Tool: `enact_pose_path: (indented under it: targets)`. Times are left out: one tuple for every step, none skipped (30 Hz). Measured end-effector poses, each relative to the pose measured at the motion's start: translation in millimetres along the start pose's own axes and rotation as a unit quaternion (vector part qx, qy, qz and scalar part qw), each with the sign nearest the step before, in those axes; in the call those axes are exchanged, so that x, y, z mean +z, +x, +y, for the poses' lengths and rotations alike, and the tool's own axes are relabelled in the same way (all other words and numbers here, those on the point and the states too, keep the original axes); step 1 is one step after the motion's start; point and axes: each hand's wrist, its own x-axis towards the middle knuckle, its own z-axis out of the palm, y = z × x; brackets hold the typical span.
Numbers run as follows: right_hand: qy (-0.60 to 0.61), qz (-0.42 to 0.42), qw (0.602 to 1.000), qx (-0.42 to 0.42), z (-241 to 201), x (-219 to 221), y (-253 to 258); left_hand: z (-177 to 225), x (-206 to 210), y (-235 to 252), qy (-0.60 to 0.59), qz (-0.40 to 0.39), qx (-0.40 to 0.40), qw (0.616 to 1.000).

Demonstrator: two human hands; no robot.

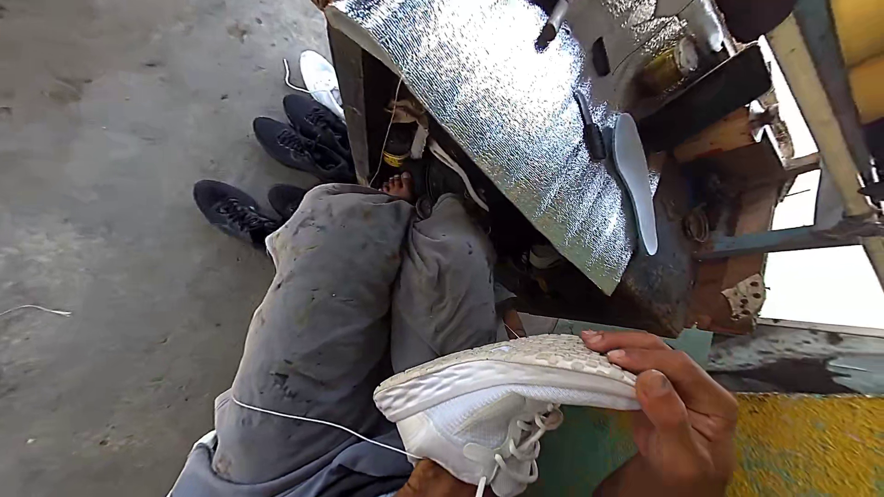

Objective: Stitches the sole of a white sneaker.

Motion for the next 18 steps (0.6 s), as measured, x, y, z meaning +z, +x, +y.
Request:
enact_pose_path:
  targets:
    - [-0.039,-0.038,0.998,0.008,-5,-11,4,-2,-1,-2,0.004,0.016,0.008,1.000]
    - [-0.078,-0.082,0.993,0.018,-12,-22,9,-4,-1,-5,-0.004,0.036,0.011,0.999]
    - [-0.112,-0.127,0.985,0.027,-19,-32,15,-7,-1,-7,-0.011,0.047,0.014,0.999]
    - [-0.146,-0.172,0.974,0.035,-25,-40,22,-9,0,-8,-0.011,0.059,0.019,0.998]
    - [-0.177,-0.214,0.960,0.042,-31,-47,29,-10,-1,-8,-0.017,0.063,0.022,0.998]
    - [-0.203,-0.253,0.945,0.048,-36,-53,36,-11,-1,-7,-0.022,0.065,0.023,0.997]
    - [-0.221,-0.286,0.931,0.053,-40,-58,42,-12,-2,-6,-0.027,0.061,0.022,0.998]
    - [-0.232,-0.311,0.920,0.056,-43,-61,47,-12,-2,-6,-0.026,0.058,0.022,0.998]
    - [-0.243,-0.330,0.911,0.058,-45,-62,51,-12,-2,-6,-0.023,0.060,0.020,0.998]
    - [-0.252,-0.343,0.903,0.055,-47,-63,54,-11,-1,-5,-0.016,0.066,0.020,0.997]
    - [-0.260,-0.351,0.898,0.050,-48,-64,57,-10,-1,-4,-0.009,0.070,0.019,0.997]
    - [-0.264,-0.358,0.895,0.043,-48,-64,59,-9,0,-3,-0.005,0.074,0.019,0.997]
    - [-0.267,-0.365,0.891,0.038,-48,-65,61,-8,0,-2,-0.005,0.066,0.022,0.998]
    - [-0.269,-0.372,0.888,0.034,-48,-66,62,-8,-2,-1,-0.009,0.050,0.025,0.998]
    - [-0.270,-0.377,0.885,0.032,-48,-66,64,-6,-5,1,-0.012,0.046,0.020,0.999]
    - [-0.273,-0.380,0.883,0.031,-47,-66,64,-4,-7,3,-0.016,0.054,0.009,0.998]
    - [-0.278,-0.378,0.882,0.030,-46,-66,64,-4,-7,3,-0.012,0.052,0.008,0.999]
    - [-0.284,-0.374,0.882,0.029,-45,-66,64,-6,-4,2,0.004,0.035,0.021,0.999]
